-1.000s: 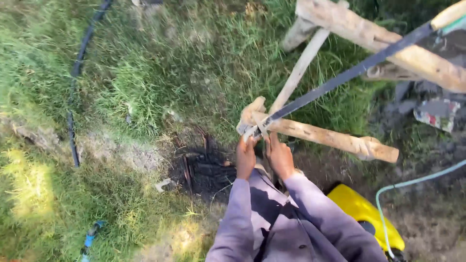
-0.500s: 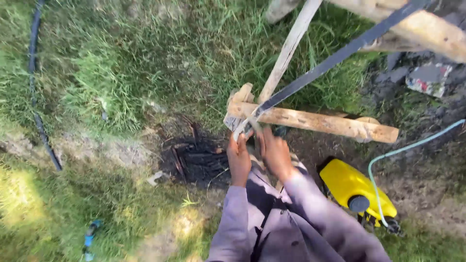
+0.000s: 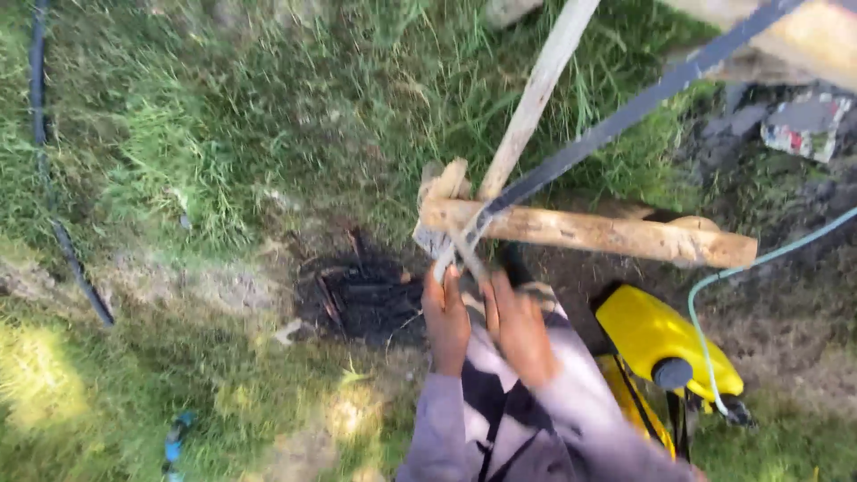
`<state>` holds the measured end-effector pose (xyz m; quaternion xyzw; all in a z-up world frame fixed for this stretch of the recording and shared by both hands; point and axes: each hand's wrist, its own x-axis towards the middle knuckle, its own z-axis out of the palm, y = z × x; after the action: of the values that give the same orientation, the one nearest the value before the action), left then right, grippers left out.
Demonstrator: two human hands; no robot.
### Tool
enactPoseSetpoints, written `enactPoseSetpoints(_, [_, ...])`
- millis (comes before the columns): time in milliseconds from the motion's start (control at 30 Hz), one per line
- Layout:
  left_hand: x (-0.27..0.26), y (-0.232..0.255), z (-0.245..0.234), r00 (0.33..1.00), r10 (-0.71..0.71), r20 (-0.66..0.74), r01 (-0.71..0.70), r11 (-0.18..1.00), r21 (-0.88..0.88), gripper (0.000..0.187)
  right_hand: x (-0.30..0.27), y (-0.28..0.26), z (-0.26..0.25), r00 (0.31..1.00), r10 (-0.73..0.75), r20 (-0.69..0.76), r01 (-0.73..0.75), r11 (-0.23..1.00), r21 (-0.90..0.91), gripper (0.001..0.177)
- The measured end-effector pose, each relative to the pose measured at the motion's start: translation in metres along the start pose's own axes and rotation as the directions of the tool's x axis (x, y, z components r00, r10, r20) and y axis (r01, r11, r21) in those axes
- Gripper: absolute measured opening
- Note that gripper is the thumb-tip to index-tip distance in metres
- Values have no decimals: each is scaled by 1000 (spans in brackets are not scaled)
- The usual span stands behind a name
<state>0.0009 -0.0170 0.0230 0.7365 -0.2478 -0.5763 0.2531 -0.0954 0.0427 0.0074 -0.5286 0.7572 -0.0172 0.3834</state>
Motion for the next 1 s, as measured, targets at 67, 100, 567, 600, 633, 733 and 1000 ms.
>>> enactPoseSetpoints(67, [7,-3,6,1000,12,-2,-12,1000,-23,39,19,2,-7,999,21,37,-21,1000,-2,47])
enactPoseSetpoints(100, [-3,-9,2,1000,2,-2,-2,1000,-21,39,12,0,-8,993,62,95,-63,998,9,49])
enactPoseSetpoints(567, [-6,6,0,993,113,41,-112,993,-36,37,24,5,-4,995,78,65,-85,990,112,46])
enactPoseSetpoints(600, [-1,3,-2,989,140,38,-138,988,-66,37,-2,8,0,989,104,109,-113,990,84,44])
enactPoseSetpoints(633, [7,-4,0,989,142,26,-140,987,-75,37,7,7,-5,990,92,111,-100,992,78,44])
enactPoseSetpoints(733, [-12,-14,-6,994,107,11,-107,994,-22,34,13,-1,-13,966,141,219,-173,975,137,40])
enactPoseSetpoints(1000, [-10,-2,2,994,110,7,-110,992,-56,39,14,-3,-25,967,132,217,-183,955,233,36])
